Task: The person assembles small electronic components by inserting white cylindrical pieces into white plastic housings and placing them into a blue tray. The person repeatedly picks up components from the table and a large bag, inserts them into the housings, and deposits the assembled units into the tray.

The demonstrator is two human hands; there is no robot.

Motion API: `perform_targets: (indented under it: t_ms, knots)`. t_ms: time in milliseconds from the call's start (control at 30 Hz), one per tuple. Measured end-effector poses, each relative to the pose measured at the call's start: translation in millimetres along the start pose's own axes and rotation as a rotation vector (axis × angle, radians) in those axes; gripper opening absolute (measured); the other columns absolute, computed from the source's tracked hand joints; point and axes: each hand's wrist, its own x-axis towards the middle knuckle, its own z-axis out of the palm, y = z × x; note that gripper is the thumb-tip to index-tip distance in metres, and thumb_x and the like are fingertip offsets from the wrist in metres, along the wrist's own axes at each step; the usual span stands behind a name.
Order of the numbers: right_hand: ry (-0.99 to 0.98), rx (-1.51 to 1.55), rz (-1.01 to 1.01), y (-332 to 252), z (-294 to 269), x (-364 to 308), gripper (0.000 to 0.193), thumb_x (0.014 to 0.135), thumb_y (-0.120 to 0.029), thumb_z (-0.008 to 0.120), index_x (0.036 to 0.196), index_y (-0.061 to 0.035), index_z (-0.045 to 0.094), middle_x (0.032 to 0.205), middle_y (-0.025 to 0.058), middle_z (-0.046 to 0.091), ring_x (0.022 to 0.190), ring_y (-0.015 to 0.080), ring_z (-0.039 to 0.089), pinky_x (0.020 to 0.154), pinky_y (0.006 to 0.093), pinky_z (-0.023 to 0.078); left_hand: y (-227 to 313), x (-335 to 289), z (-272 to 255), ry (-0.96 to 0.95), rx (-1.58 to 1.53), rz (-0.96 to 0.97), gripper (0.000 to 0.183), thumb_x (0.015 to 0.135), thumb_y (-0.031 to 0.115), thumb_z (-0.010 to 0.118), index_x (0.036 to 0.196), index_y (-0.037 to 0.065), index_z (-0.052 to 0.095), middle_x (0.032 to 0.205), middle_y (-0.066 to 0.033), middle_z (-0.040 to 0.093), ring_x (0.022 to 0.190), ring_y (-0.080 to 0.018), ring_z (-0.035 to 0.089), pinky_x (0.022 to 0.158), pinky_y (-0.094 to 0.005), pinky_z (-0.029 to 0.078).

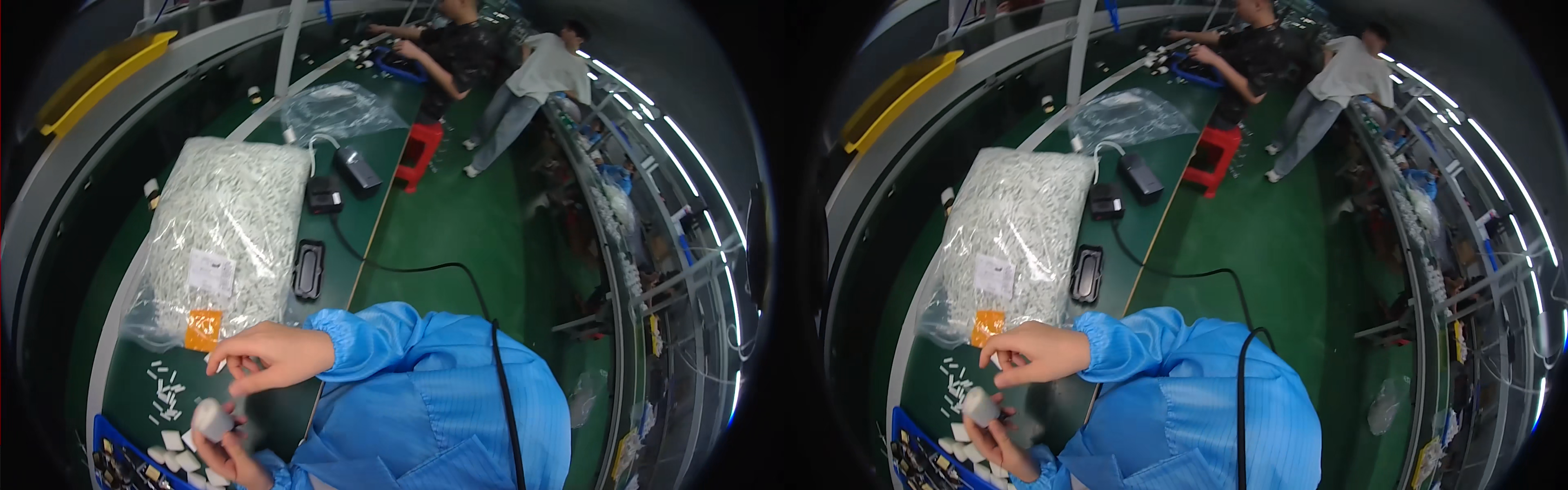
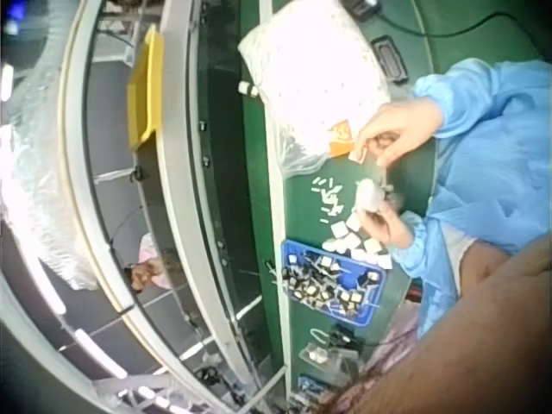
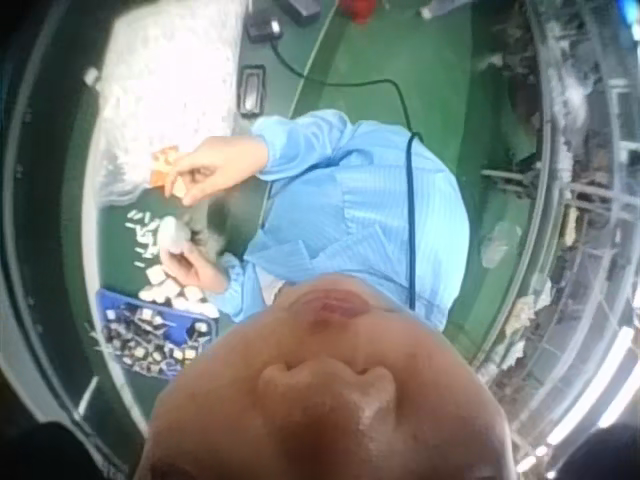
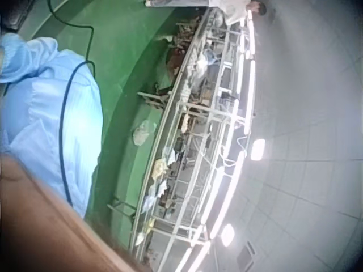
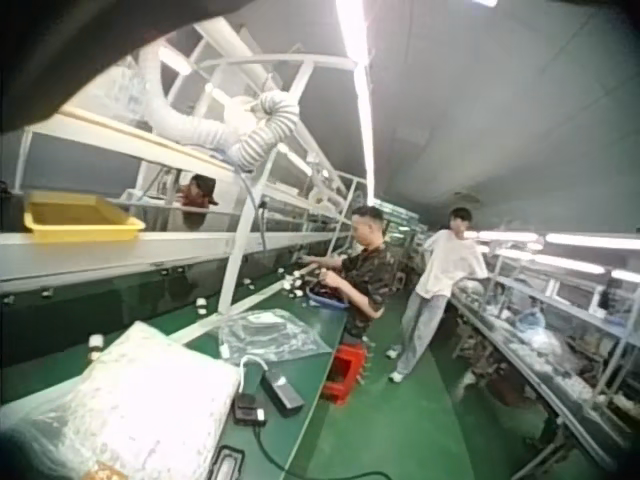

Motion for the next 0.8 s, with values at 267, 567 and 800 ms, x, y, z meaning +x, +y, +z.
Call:
perform_targets:
  t_ms: [267, 567, 800]
  knots:
    - [-0.002, 0.164, -0.125, -27, 29, 16, 0.038, 0.082, -0.021, 0.063, 0.115, -0.0061, 0.052, 0.08, 0.0057, 0.055, 0.059, 0.0123, 0.053, 0.048, 0.0246, 0.042, -9, -11, -23, 0.075, -0.089, -0.086, 0.038, 0.089, 0.024, 0.049, 0.118, 0.003, 0.04, 0.094, -0.0046, 0.049, 0.071, -0.0093, 0.044, 0.059, -0.0197, 0.035]
    - [-0.346, 0.194, -0.085, -7, 56, 40, 0.025, 0.076, -0.016, 0.064, 0.097, -0.0035, 0.062, 0.086, 0.0061, 0.052, 0.071, 0.0146, 0.055, 0.058, 0.0247, 0.046, 6, -10, -28, 0.058, -0.031, -0.089, 0.054, 0.086, 0.026, 0.057, 0.13, 0.006, 0.032, 0.099, -0.0051, 0.051, 0.07, -0.0065, 0.045, 0.06, -0.0168, 0.035]
    - [-0.175, 0.313, -0.144, 3, 60, 35, 0.026, 0.075, -0.019, 0.065, 0.095, -0.0036, 0.059, 0.09, 0.0083, 0.051, 0.08, 0.0199, 0.054, 0.066, 0.0278, 0.045, 4, -6, -24, 0.024, 0.124, -0.128, 0.031, 0.087, 0.013, 0.052, 0.114, 0.0, 0.045, 0.091, -0.0054, 0.054, 0.077, -0.0091, 0.05, 0.065, -0.0199, 0.038]
